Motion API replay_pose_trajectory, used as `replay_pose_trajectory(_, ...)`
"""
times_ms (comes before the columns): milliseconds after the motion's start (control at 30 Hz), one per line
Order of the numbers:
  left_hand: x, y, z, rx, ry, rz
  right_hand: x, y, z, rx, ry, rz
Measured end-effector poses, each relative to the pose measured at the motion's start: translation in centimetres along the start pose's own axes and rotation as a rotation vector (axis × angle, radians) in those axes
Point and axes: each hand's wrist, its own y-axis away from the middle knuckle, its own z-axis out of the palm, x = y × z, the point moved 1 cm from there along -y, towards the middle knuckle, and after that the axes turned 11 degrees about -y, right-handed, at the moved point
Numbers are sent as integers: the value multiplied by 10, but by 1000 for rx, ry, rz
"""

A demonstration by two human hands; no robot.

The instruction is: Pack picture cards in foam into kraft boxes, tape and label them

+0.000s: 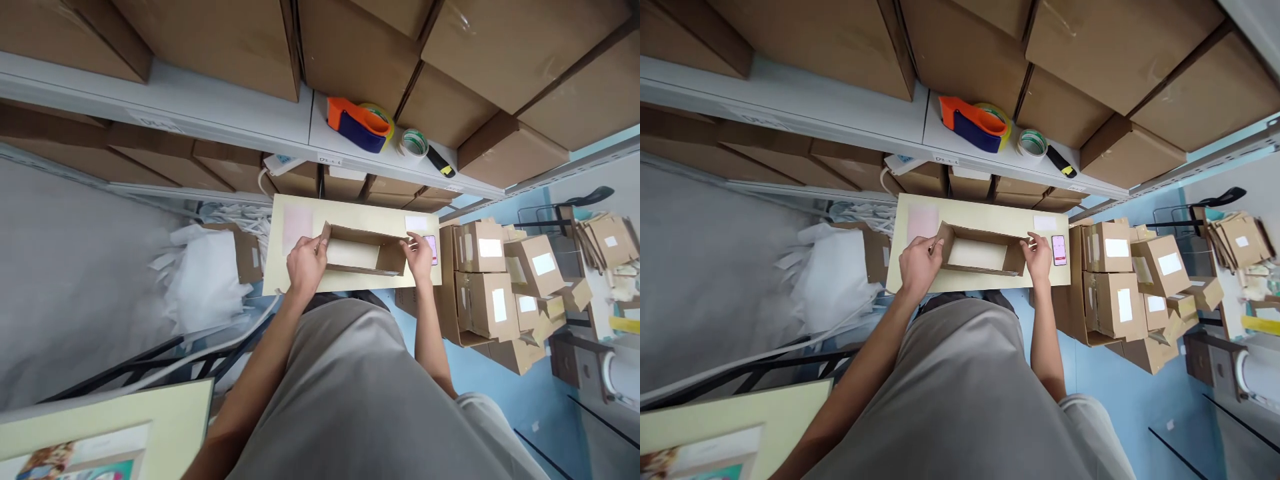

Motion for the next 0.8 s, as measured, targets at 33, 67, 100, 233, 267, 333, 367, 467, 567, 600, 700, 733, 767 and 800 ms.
replay_pose_trajectory(33, 0, 0, -1, 2, -27, -10, 0, -8, 0, -27, 8, -15)
replay_pose_trajectory(67, 1, 0, -2, 4, -51, -21, 0, -15, 0, -51, 15, -26)
replay_pose_trajectory(100, 3, 0, -2, 7, -70, -34, 0, -22, 1, -70, 20, -31)
replay_pose_trajectory(233, 13, 4, -1, 26, -102, -69, 2, -42, 1, -110, -9, 20)
replay_pose_trajectory(267, 17, 5, 1, 29, -106, -75, 3, -46, 1, -121, -25, 42)
replay_pose_trajectory(333, 25, 7, 5, 42, -112, -91, 3, -51, 0, -161, -53, 67)
replay_pose_trajectory(367, 29, 8, 8, 52, -114, -99, 3, -53, -1, -185, -61, 70)
replay_pose_trajectory(467, 39, 12, 16, 78, -114, -94, 3, -58, -2, -240, -61, 58)
replay_pose_trajectory(567, 44, 17, 22, 71, -114, -35, 6, -62, -1, -276, -52, 26)
replay_pose_trajectory(600, 44, 19, 24, 65, -115, -15, 8, -64, 0, -293, -58, 21)
replay_pose_trajectory(700, 41, 28, 25, 49, -110, 31, 12, -71, 4, -325, -80, 10)
replay_pose_trajectory(733, 40, 32, 25, 49, -103, 46, 12, -73, 6, -321, -81, 5)
replay_pose_trajectory(767, 39, 36, 25, 53, -95, 60, 13, -75, 7, -312, -79, 1)
replay_pose_trajectory(800, 40, 40, 25, 63, -87, 68, 13, -76, 9, -300, -75, 3)
